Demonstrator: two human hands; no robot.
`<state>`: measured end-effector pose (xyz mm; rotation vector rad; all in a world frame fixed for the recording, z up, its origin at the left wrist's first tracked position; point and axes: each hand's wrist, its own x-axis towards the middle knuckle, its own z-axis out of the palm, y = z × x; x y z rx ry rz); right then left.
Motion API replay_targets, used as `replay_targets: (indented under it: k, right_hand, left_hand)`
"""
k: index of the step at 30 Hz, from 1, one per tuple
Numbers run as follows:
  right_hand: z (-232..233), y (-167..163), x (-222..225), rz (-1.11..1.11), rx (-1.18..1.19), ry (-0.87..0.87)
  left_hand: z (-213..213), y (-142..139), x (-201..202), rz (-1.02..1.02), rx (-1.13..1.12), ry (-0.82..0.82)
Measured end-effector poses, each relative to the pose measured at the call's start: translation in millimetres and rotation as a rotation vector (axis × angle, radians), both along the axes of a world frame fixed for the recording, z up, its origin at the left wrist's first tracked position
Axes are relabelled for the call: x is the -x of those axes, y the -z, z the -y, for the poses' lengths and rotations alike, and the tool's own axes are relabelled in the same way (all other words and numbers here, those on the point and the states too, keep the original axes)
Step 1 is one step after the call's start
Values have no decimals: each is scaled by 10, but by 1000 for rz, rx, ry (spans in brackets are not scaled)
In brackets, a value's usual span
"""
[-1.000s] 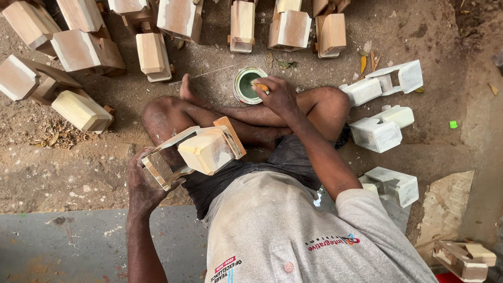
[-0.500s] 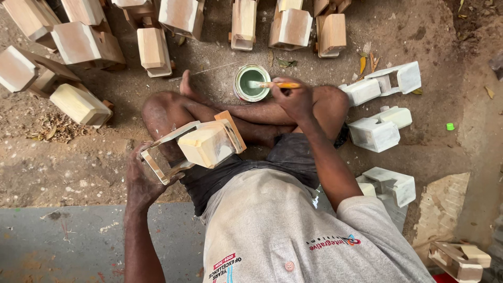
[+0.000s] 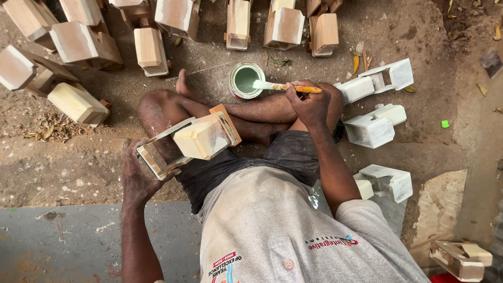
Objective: The person sits on the floor and paints small wooden blocks white using a paintbrush. They hold the block in one hand and apply paint to the surfaces, occasionally dipping the brush into a paint can. The person rotates the block to cover different sides.
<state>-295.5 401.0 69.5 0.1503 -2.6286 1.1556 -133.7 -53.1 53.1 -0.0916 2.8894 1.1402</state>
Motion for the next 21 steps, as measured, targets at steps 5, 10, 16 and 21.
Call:
replay_targets:
  k: [5, 10, 16, 21]
  right_hand:
    - [-99, 61, -117, 17, 92, 14]
    - [-127, 101, -102, -40, -158, -293]
    - [-230, -205, -290, 14, -124, -445]
    - [-443, -516, -510, -94, -101, -316]
  left_hand:
    - [-1, 0, -31, 22, -27, -18]
    - [-25, 5, -75, -22, 7, 2]
    - [-54, -24, -75, 0, -26, -16]
    - [-23, -17, -103, -17, -54, -20]
